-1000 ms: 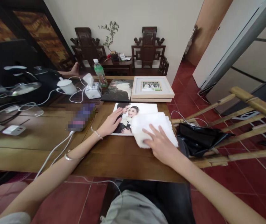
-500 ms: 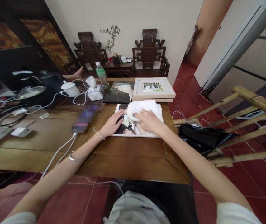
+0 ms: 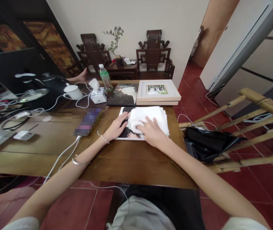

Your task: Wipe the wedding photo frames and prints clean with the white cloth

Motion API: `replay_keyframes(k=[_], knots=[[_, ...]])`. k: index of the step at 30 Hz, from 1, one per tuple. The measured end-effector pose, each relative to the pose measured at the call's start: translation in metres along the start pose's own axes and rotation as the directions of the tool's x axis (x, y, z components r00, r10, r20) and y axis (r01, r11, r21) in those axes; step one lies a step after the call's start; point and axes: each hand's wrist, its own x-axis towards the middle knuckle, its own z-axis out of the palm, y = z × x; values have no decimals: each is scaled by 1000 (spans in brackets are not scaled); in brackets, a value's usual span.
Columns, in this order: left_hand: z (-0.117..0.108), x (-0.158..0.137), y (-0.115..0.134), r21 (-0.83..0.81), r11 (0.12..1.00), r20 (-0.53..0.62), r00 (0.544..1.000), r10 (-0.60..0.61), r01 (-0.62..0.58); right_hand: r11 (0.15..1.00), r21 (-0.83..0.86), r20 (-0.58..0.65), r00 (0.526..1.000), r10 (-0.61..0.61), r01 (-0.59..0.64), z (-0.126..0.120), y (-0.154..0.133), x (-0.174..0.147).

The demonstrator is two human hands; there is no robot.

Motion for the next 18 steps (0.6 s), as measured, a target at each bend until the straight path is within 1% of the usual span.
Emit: replay_keyframes(k=[1, 4, 6, 8, 11, 14, 18], knots=[[0, 0, 0, 0, 1000, -1, 1000, -3, 3, 1000, 1, -14, 1000, -4, 4, 2, -9, -15], [-1, 0, 3, -5, 1000, 1, 1000, -10, 10, 998, 50, 7, 999, -42, 42, 4, -35, -55], [-2, 0, 5, -5, 1000, 6, 1000, -15, 15, 994, 85, 28, 997, -68, 66, 2, -46, -68], [-2, 0, 6, 4, 1000, 15, 1000, -18, 18, 992, 101, 51, 995, -83, 77, -2, -47, -68], [-2, 1, 5, 18, 1000, 28, 999, -19, 19, 995, 90, 48, 997, -55, 51, -7, -35, -46], [-2, 2, 3, 15, 1000, 43, 999, -4, 3, 998, 63, 32, 999, 7, -9, -11, -17, -10], [-4, 2, 1, 10, 1000, 55, 998, 22, -22, 998, 17, 27, 998, 59, -60, -14, 4, 39]])
